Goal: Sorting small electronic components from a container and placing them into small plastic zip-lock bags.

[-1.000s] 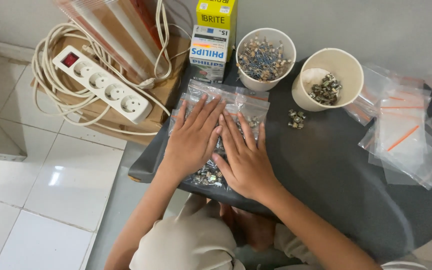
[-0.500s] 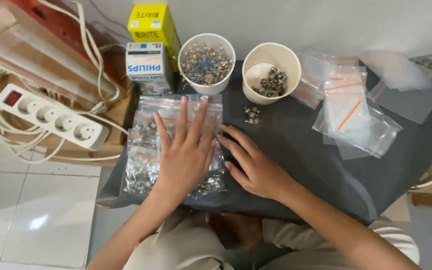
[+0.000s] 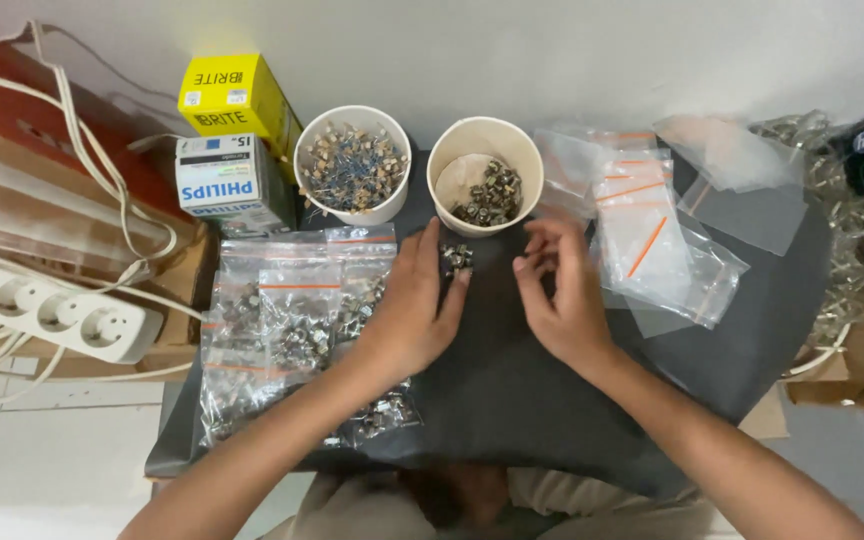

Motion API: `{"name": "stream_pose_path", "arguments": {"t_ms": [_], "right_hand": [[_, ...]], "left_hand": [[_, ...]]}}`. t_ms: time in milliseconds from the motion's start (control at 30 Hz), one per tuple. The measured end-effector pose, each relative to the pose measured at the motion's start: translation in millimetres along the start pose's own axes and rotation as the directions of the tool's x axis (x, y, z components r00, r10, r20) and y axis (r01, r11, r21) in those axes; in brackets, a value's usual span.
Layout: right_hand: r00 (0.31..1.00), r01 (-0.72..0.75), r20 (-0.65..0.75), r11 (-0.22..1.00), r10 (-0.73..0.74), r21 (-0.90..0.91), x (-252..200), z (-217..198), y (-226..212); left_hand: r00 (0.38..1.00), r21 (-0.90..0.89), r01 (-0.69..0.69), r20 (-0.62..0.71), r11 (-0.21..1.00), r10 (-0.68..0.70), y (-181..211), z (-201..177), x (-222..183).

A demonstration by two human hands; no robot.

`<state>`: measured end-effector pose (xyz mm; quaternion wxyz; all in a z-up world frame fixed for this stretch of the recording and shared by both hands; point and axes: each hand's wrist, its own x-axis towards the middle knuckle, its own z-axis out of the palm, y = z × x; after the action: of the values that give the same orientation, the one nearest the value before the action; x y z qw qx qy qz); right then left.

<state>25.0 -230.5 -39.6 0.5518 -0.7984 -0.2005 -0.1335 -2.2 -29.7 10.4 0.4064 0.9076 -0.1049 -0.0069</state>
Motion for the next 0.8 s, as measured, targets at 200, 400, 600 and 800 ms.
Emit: {"name": "stream_pose_path", "arguments": {"t_ms": [200, 400, 600, 800], "right_hand": [[0.962, 0.229, -0.086, 0.940, -0.258, -0.254, 65.3, -33.8, -29.8], [0.829, -0.263, 0.226, 0.714, 0.511, -0.649, 103.6, -33.0, -52.3], [0.897, -0.287, 0.159, 0.817, 0.413, -0.501, 91.7, -24.9, -32.9], [0.967, -0.216, 0.084, 0.950, 0.239, -0.224, 82.9, -21.7, -31.2]], "left_hand": [[0.973, -0.388, 0.227, 0.133, 0.893, -0.189, -2.3, -19.7, 35.0], [0.910, -0.230, 0.384, 0.258, 0.894, -0.325, 25.1, -29.8, 57.5], [0.985, -0.485, 0.168, 0.115, 0.858, -0.128, 2.7, -5.8, 46.1], [0.988, -0.465, -0.150, -0.100, 0.873, 0.116, 28.0, -25.8, 35.4]]}}
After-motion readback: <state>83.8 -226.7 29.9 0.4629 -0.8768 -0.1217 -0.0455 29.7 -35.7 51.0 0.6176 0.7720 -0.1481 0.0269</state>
